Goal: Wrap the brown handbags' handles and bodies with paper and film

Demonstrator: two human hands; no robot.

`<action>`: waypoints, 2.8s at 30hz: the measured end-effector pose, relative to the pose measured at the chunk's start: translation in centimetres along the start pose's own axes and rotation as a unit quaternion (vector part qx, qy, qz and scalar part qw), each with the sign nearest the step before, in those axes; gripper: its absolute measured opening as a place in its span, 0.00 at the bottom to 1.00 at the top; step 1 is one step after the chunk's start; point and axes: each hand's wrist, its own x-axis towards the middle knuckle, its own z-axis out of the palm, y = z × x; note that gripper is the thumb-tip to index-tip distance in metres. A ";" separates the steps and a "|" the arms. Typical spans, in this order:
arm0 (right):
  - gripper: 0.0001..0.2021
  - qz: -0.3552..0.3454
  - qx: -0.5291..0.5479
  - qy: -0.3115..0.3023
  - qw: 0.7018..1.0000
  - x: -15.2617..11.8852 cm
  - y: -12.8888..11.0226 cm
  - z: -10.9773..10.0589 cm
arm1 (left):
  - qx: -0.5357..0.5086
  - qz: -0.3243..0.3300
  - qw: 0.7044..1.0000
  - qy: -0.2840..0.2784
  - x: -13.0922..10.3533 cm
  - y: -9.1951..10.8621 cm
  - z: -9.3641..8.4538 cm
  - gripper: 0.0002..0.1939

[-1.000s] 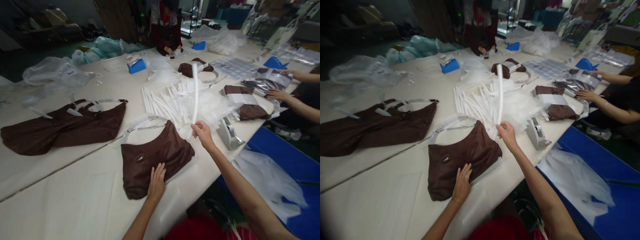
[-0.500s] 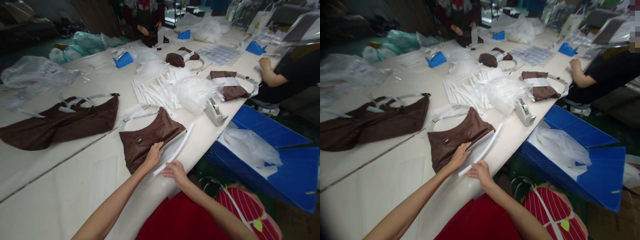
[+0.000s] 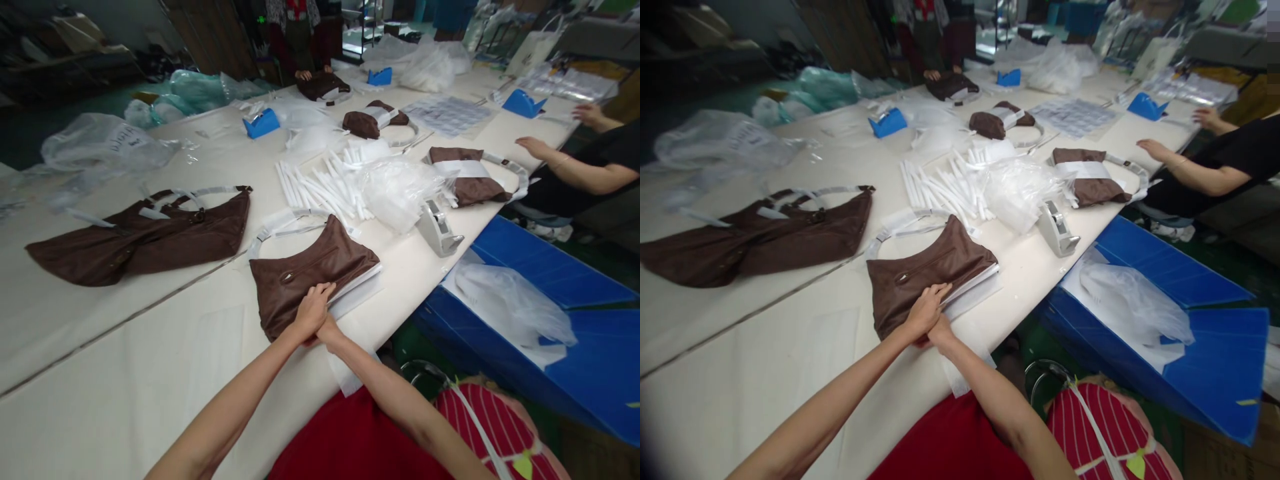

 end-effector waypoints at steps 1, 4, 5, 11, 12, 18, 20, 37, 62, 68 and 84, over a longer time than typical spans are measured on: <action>0.09 0.008 -0.038 -0.007 0.999 -0.3 -0.1 -0.6 | 0.004 -0.002 1.000 0.006 -0.1 0.0 0.1 0.30; 0.06 0.036 -0.150 -0.031 0.988 -2.3 -1.2 -3.3 | 0.028 -0.006 0.999 0.026 -0.6 0.3 0.6 0.32; 0.07 0.020 -0.206 -0.024 0.978 -3.0 -2.1 -4.6 | 0.042 -0.007 0.999 0.034 -0.8 0.4 0.8 0.31; 0.18 -0.360 -0.606 0.006 0.710 -2.8 -8.6 -12.5 | 0.104 -0.003 0.993 0.058 -1.9 1.7 2.2 0.29; 0.20 -0.388 -0.634 -0.029 0.668 -2.0 -8.6 -13.7 | 0.109 -0.004 0.992 0.057 -2.1 1.8 2.4 0.29; 0.35 -0.373 -0.721 -0.146 0.565 0.8 -3.5 -18.2 | 0.058 -0.015 0.997 0.048 -3.2 2.1 2.1 0.37; 0.37 -0.375 -0.724 -0.146 0.560 1.1 -2.6 -18.7 | 0.020 -0.007 0.999 0.030 -3.2 2.5 1.0 0.36; 0.18 -0.316 -0.541 -0.110 0.772 9.4 -14.7 -14.4 | 0.133 -0.028 0.983 0.124 -1.7 2.2 4.4 0.34; 0.16 -0.098 -0.454 0.006 0.886 28.7 -15.9 -6.1 | 0.119 -0.031 0.988 0.095 -2.7 3.1 4.8 0.35; 0.10 -0.068 -0.287 -0.124 0.947 29.4 -17.4 -5.8 | 0.087 -0.037 0.995 0.041 -2.7 3.4 4.5 0.35; 0.22 -0.453 -0.488 -0.325 0.671 11.4 -13.6 -13.1 | -0.002 -0.146 0.989 0.035 -5.0 4.4 4.2 0.20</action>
